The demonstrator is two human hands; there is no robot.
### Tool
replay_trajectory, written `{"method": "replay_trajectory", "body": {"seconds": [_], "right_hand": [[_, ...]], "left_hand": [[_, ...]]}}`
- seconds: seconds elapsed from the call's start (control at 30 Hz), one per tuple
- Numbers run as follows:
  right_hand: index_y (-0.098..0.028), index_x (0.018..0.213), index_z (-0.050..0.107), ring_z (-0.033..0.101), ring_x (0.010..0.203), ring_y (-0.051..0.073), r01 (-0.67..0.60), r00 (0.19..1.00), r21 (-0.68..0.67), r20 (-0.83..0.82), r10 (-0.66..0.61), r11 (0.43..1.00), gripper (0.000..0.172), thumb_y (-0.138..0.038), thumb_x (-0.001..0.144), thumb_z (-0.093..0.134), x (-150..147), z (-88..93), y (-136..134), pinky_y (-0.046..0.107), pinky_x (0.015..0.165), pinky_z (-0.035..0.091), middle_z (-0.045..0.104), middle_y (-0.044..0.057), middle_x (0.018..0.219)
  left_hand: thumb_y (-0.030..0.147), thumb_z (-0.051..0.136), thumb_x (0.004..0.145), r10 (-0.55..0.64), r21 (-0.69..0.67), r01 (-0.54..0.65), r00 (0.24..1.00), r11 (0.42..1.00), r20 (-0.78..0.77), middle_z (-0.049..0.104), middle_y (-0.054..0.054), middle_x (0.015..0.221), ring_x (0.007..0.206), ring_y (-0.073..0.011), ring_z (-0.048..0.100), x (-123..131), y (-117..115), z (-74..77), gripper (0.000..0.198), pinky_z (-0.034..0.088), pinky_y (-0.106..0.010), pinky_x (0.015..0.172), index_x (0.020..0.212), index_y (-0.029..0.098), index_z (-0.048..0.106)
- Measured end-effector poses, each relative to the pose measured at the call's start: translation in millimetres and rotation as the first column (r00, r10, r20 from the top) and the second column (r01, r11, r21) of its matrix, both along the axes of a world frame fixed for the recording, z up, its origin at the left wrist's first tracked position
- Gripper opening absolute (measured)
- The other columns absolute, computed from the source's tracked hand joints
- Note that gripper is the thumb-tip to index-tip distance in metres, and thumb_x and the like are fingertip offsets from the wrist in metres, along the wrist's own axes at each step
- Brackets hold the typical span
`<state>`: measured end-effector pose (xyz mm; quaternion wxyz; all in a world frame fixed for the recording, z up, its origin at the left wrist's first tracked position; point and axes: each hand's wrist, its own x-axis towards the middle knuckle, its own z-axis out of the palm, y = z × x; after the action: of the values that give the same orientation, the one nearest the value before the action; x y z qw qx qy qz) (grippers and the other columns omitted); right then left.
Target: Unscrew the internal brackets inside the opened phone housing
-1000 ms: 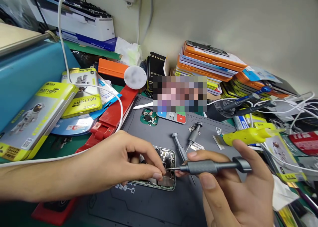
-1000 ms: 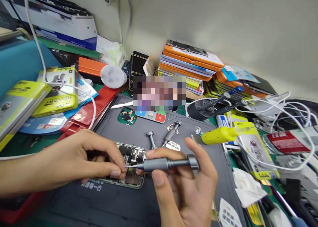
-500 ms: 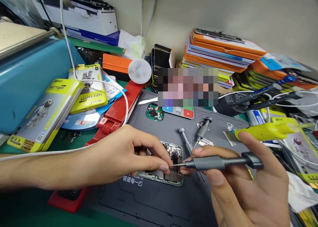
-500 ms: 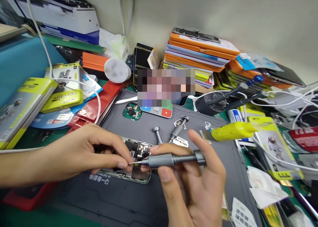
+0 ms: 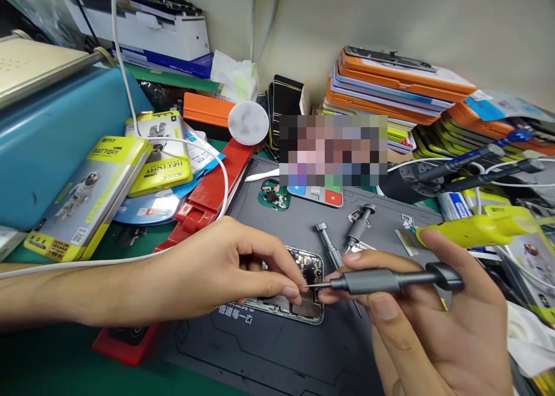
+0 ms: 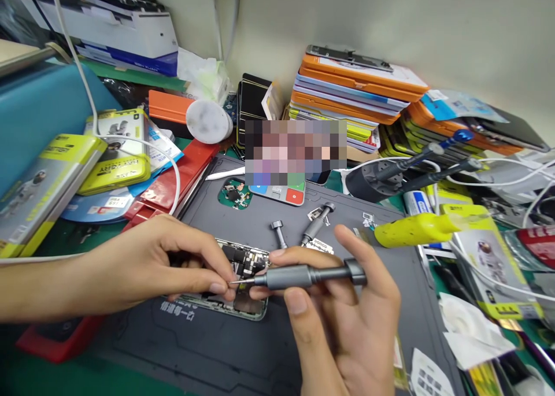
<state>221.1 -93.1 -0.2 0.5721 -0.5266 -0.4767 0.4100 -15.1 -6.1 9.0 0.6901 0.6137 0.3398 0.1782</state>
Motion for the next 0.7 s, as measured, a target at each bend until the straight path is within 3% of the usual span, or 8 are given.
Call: {"method": "replay_trajectory", "body": {"seconds": [0.1,0.23,0.33,0.7], "right_hand": [[-0.045,0.152,0.056,0.086,0.101,0.02,-0.01,1.0,-0.016,-0.03,0.01,1.0,0.055,-0.022,0.105,0.072,0,-0.4,3,0.028,0.083,0.074,0.083,0.003,0.114],[-0.043,0.15,0.058,0.086,0.088,0.02,-0.039,0.993,-0.068,-0.117,0.031,0.997,0.055,-0.023,0.102,0.076,0,-0.5,9,0.03,0.079,0.074,0.084,0.003,0.11],[-0.043,0.145,0.061,0.085,0.077,0.019,-0.079,0.977,-0.076,-0.205,0.062,0.994,0.052,-0.023,0.1,0.077,0,0.4,13,0.029,0.074,0.072,0.085,0.003,0.105],[-0.042,0.144,0.063,0.084,0.072,0.019,-0.157,0.957,-0.082,-0.257,0.131,0.984,0.049,-0.023,0.101,0.075,-1,2.0,16,0.03,0.073,0.072,0.085,0.002,0.101]], "left_hand": [[0.027,0.081,0.102,-0.006,-0.013,0.006,1.0,1.0,0.008,0.088,0.005,0.101,0.092,-0.0097,0.079,-1,0,-0.7,0.01,0.055,-0.01,0.078,0.104,0.025,0.09],[0.033,0.081,0.103,-0.018,-0.063,0.018,1.0,0.998,0.006,0.088,0.004,0.102,0.076,-0.0076,0.072,-4,-2,-3.2,0.012,0.049,-0.011,0.059,0.108,0.028,0.091],[0.034,0.081,0.103,-0.021,-0.096,0.024,0.999,0.995,0.038,0.088,0.004,0.104,0.079,-0.0092,0.072,-4,-2,-4.6,0.013,0.05,-0.011,0.058,0.11,0.031,0.091],[0.036,0.084,0.1,-0.04,-0.073,0.041,0.999,0.996,0.019,0.088,0.003,0.101,0.079,-0.0109,0.074,-3,1,-3.4,0.013,0.055,-0.011,0.058,0.107,0.029,0.092]]}}
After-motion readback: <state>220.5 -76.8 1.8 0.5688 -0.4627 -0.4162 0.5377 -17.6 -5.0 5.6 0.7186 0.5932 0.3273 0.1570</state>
